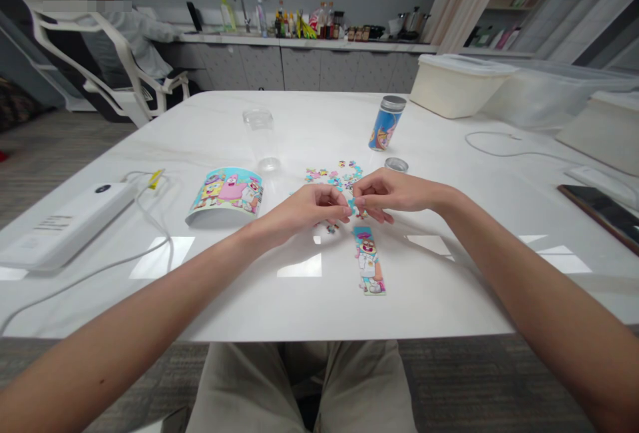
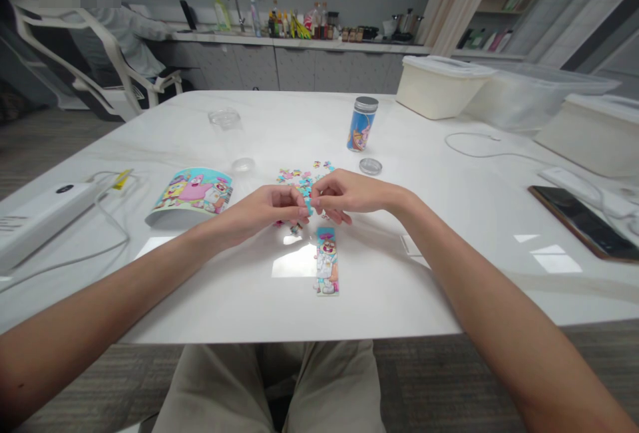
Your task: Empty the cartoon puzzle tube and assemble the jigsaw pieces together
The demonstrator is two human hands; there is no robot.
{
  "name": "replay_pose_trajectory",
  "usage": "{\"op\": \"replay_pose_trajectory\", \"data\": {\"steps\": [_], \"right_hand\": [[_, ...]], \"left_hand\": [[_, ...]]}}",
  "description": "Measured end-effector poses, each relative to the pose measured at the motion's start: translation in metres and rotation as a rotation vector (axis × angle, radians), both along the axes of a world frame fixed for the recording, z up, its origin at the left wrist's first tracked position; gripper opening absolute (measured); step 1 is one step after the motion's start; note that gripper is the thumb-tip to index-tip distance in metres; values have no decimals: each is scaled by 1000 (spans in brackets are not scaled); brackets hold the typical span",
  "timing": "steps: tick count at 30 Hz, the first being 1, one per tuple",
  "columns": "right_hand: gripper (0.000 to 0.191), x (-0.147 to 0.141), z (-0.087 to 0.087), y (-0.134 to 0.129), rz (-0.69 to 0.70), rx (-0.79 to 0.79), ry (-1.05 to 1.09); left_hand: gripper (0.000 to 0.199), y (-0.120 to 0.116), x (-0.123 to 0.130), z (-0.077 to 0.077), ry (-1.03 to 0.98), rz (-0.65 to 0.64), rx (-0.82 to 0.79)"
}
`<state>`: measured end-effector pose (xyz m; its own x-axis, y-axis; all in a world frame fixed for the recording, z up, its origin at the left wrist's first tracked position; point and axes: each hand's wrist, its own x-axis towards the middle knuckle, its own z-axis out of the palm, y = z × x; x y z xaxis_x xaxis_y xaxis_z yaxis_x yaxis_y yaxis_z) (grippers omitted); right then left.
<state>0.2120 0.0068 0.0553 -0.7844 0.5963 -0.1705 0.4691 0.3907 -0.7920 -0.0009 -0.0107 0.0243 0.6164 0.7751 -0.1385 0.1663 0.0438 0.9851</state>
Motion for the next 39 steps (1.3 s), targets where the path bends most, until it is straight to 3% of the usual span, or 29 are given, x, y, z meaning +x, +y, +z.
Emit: {"op": "replay_pose_trajectory", "data": {"steps": [6,17,25,39], "right_hand": [[30,1,-1,1,-2,-30,19],[18,0,0,-1,98,-102,-96],[29,6,-5,4,99,-103,-225],[24,-2,-10,0,60,-48,-415]], "left_hand": [[18,1,1,-2,-47,-9,4],[21,4,1,-10,31,33,176],[11,6,-3,-9,256,-113,543],[14,3,4,-20,343,-156,709]]}}
